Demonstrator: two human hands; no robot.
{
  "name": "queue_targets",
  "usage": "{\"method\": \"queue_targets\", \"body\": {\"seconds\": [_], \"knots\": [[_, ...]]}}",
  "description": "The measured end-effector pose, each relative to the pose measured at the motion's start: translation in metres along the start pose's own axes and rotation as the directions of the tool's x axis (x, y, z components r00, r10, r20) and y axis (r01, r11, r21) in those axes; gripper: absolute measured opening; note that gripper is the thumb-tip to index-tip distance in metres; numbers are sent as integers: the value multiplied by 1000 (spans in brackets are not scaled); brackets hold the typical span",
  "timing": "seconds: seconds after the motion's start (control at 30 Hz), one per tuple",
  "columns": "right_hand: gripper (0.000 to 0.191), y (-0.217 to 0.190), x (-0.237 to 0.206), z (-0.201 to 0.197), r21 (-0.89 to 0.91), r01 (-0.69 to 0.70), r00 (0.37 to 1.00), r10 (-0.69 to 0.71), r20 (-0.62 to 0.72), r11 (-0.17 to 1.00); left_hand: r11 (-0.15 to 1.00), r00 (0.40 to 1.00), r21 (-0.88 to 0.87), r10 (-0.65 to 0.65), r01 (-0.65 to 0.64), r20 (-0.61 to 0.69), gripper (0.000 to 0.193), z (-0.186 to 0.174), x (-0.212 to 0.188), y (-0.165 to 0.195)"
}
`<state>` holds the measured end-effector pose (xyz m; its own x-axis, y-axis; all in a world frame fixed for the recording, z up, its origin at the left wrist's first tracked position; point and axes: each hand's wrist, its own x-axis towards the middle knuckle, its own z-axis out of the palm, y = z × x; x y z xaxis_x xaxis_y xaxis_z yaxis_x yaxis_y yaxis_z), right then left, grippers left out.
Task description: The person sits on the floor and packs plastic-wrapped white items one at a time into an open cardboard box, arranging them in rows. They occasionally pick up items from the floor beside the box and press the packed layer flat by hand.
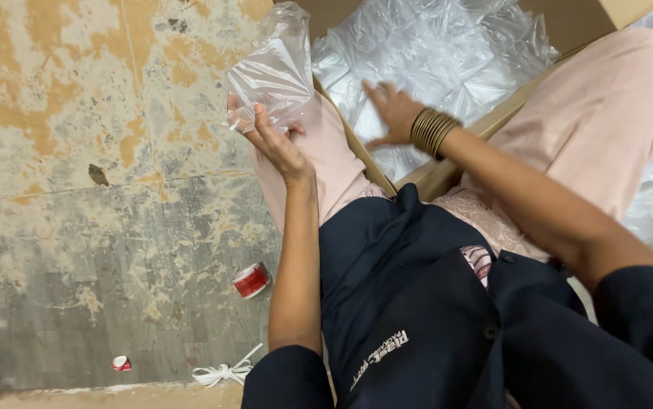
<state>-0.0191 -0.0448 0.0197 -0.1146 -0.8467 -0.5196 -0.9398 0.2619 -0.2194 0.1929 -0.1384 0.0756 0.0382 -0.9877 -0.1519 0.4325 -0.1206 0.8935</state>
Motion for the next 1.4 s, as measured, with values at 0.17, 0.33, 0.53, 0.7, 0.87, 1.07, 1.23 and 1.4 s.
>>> {"method": "queue_targets", "body": {"seconds": [0.17,0.33,0.53,0.7,0.87,1.07,1.23,1.4], "knots": [[120,2,-9,-17,78,-14,1000,13,18,997,995,1000,-94,-15,14,-6,65,-3,2,-8],[113,48,36,-47,424,151,889,65,-453,893,994,999,-100,-44,44,0,66,0,3,-10],[93,-2,60,-29,322,192,971,-131,-201,927,996,998,-76,-52,53,19,64,1,5,-11],[99,3,42,-11,392,77,996,-56,-65,917,995,998,-78,-66,64,-19,63,-3,6,-13],[101,24,19,14,431,65,996,-87,31,900,991,997,122,-57,49,60,62,2,5,-18],[81,31,16,-9,839,238,969,-60,-240,489,623,862,650,80,-436,501,56,39,6,-55],[83,25,29,-61,961,182,980,42,-194,206,334,841,806,-63,-490,537,72,52,21,-62],[76,6,74,-79,743,137,869,280,-407,656,-530,802,607,-465,-592,375,96,60,16,-47]]}}
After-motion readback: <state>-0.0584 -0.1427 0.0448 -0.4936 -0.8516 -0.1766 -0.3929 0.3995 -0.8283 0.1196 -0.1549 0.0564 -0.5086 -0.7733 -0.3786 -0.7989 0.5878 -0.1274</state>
